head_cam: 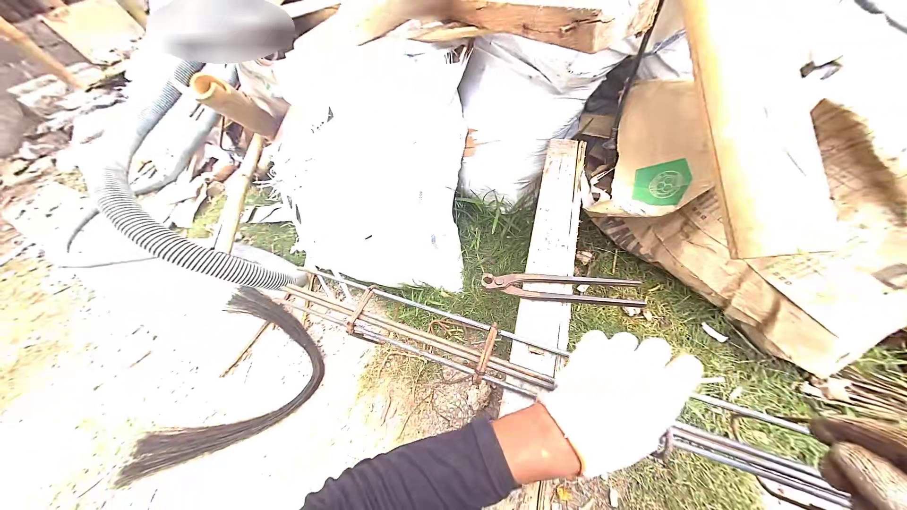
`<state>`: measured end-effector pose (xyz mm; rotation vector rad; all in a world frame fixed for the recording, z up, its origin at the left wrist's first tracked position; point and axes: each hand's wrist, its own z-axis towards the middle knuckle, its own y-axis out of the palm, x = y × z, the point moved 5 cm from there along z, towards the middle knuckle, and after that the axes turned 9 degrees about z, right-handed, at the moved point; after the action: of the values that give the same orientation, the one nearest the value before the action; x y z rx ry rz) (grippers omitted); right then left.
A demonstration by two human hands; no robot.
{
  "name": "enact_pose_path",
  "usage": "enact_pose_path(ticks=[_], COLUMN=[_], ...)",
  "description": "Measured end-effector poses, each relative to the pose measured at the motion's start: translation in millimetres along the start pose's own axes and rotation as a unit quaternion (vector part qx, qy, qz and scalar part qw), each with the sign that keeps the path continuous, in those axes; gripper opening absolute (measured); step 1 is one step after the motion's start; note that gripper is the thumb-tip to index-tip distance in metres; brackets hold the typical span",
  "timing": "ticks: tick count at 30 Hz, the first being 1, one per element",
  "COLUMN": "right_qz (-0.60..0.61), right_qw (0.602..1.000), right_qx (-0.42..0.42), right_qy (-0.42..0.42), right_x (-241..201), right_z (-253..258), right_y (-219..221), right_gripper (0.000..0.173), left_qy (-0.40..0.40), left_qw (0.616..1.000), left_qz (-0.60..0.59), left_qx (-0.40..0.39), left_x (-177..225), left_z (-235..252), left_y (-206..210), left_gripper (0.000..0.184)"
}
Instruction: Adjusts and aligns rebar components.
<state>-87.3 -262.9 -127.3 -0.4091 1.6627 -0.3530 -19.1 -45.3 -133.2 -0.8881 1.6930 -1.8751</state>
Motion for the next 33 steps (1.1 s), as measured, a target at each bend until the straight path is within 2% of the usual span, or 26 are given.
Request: enact_pose_path(ticks=[3, 7, 12, 15, 19, 33], right_qz=[0.009, 0.051, 0.123, 0.138, 0.153, 0.115], right_qw=[0.999, 0.993, 0.989, 0.985, 0.983, 0.990], right_qx=[0.007, 0.024, 0.043, 0.075, 0.078, -0.018], right_qy=[0.044, 0.101, 0.076, 0.072, 0.063, 0.082], right_x=[-3.3, -11.0, -1.8, -2.3, 1.9, -3.2], right_z=[-10.1, -24.6, -29.3, -27.8, -25.9, -15.1], right_y=[9.0, 39.1, 79.8, 88.8, 91.9, 81.2], right_gripper=[0.030, 0.027, 0.022, 0.022, 0.021, 0.025], left_qy=[0.009, 0.037, 0.044, 0.047, 0.040, 0.068], left_qw=[0.990, 0.982, 0.982, 0.982, 0.982, 0.985], left_qz=[-0.050, -0.064, -0.082, -0.093, -0.100, -0.096], left_qx=[-0.133, -0.172, -0.161, -0.157, -0.157, -0.128], left_x=[-12.0, -21.2, -27.8, -29.1, -30.1, -34.4], left_z=[5.8, 18.1, 18.9, 17.8, 16.6, 17.4], left_y=[14.2, 21.6, 32.7, 34.1, 33.3, 37.8], left_gripper=[0.041, 0.040, 0.035, 0.034, 0.032, 0.036])
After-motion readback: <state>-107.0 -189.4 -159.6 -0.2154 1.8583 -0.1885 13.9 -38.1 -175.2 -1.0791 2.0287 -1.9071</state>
